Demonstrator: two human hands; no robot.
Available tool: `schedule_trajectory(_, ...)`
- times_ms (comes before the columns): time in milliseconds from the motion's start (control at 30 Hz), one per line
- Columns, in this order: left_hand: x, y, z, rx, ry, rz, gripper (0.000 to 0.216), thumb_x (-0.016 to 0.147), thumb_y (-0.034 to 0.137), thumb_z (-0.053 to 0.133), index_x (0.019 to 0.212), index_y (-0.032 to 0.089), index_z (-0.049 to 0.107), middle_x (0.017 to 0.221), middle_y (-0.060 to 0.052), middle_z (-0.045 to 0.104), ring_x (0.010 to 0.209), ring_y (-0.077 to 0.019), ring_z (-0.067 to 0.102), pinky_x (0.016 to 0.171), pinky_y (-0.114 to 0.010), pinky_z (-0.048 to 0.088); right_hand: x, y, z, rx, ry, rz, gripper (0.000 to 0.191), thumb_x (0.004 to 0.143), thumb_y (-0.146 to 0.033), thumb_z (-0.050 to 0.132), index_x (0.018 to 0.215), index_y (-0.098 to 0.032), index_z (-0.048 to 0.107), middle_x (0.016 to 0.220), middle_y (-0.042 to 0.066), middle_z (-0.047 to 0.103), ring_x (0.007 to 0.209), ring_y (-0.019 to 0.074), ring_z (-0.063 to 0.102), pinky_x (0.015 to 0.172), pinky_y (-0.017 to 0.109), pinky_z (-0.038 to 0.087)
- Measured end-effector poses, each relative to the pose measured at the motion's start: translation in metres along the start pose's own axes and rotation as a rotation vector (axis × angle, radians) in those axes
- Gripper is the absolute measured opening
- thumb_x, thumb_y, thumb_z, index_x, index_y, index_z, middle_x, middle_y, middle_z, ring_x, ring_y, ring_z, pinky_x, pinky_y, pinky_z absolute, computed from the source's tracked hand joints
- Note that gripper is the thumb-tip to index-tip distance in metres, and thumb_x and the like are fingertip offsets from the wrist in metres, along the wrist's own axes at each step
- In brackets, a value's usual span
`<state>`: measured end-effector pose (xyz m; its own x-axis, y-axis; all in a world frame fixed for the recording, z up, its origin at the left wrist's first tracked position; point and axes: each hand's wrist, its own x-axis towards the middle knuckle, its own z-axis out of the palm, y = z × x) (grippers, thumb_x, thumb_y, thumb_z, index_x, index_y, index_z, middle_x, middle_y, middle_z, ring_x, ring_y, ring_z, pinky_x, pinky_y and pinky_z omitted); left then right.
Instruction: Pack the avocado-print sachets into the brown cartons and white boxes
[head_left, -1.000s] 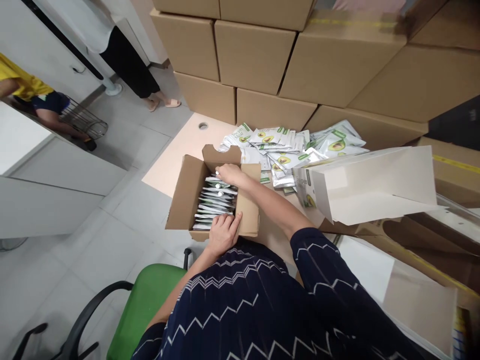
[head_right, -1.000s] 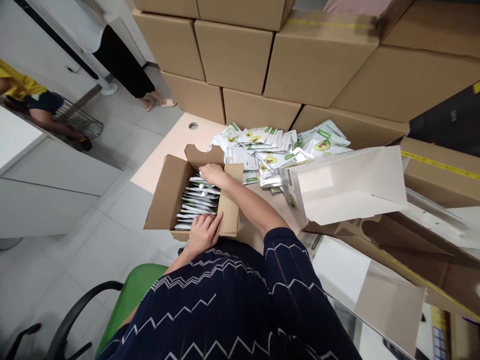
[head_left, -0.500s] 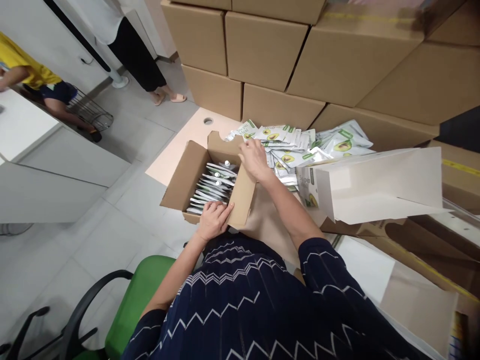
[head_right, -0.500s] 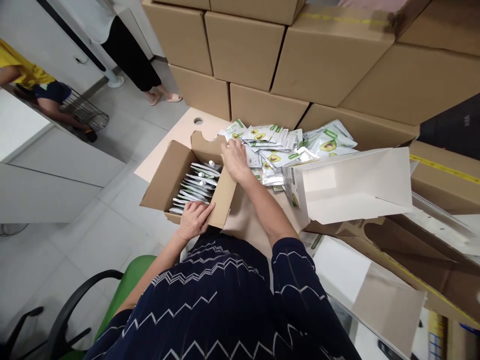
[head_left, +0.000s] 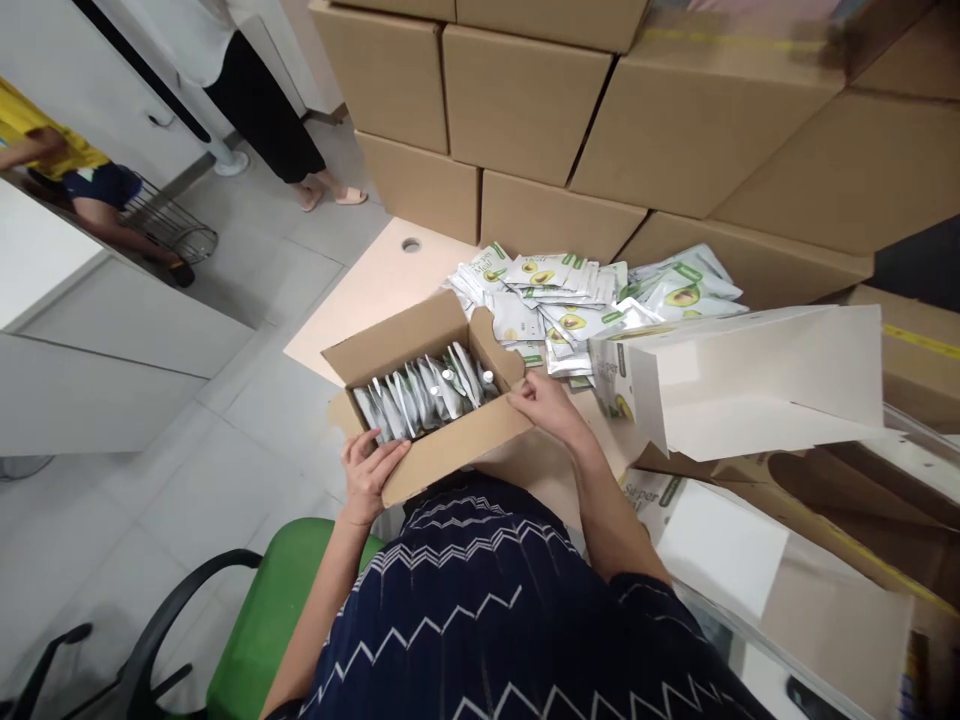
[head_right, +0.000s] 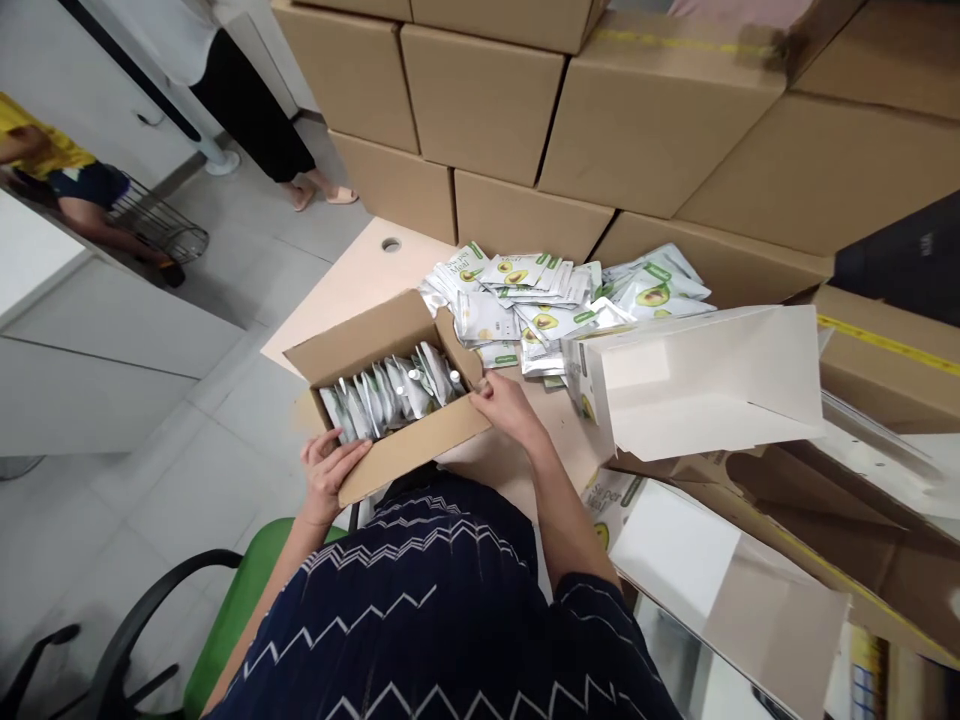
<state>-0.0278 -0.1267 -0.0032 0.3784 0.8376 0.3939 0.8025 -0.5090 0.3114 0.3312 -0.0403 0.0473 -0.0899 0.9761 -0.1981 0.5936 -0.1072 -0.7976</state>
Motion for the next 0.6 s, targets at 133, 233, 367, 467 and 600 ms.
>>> schedule_trajectory(133, -0.011, -0.001, 0.002, -0.005, 0.149, -0.219, 0.033, 0.088, 0.045, 0.058, 0.114, 0.03, 0.07, 0.127, -0.011, 0.06, 0.131, -0.0329, 0.04, 0.107, -0.053, 0.03, -0.022, 0.012, -0.004, 0.199, -0.156, -0.027, 0.045, 0.082, -0.03, 0.055, 0.125, -0.017, 0.062, 0.081, 0.002, 0.068, 0.073, 0.0165, 0.062, 0.071, 0.029, 0.05)
schedule_trajectory(233, -0.024, 0.008, 0.011, -0.016, 0.348, -0.483, 0.062, 0.074, 0.051, 0.071, 0.126, 0.019, 0.061, 0.136, -0.017, 0.044, 0.133, -0.0351, 0.037, 0.11, -0.053, 0.03, -0.01, 0.022, -0.006, 0.333, -0.129, -0.002, 0.038, 0.084, -0.033, 0.054, 0.117, -0.019, 0.067, 0.093, 0.005, 0.07, 0.075, 0.0163, 0.063, 0.07, 0.03, 0.053)
schedule_trajectory(367, -0.042, 0.018, 0.03, -0.39, 0.696, -0.94, 0.082, 0.064, 0.045, 0.08, 0.134, 0.02, 0.048, 0.128, -0.012, 0.049, 0.125, -0.0274, 0.046, 0.108, -0.046, 0.036, 0.026, 0.028, 0.002, 0.365, 0.052, -0.048, 0.034, 0.086, -0.038, 0.054, 0.109, -0.021, 0.071, 0.105, 0.007, 0.071, 0.087, 0.0186, 0.066, 0.081, 0.034, 0.054)
schedule_trajectory(467, -0.039, 0.014, 0.043, -0.641, 0.719, -1.038, 0.051, 0.079, 0.048, 0.063, 0.122, 0.023, 0.054, 0.106, -0.006, 0.061, 0.099, -0.0195, 0.062, 0.092, -0.04, 0.049, 0.048, 0.024, 0.011, 0.309, 0.067, -0.181, 0.039, 0.087, -0.039, 0.056, 0.119, -0.022, 0.069, 0.121, 0.009, 0.065, 0.104, 0.02, 0.063, 0.093, 0.037, 0.051)
schedule_trajectory(600, -0.018, 0.003, 0.043, -0.811, 0.632, -1.013, 0.039, 0.087, 0.048, 0.047, 0.11, 0.021, 0.064, 0.089, -0.006, 0.07, 0.08, -0.018, 0.067, 0.077, -0.036, 0.055, 0.056, 0.012, 0.024, 0.16, -0.062, -0.251, 0.048, 0.09, -0.039, 0.055, 0.136, -0.025, 0.059, 0.134, 0.01, 0.054, 0.116, 0.0209, 0.058, 0.094, 0.036, 0.051)
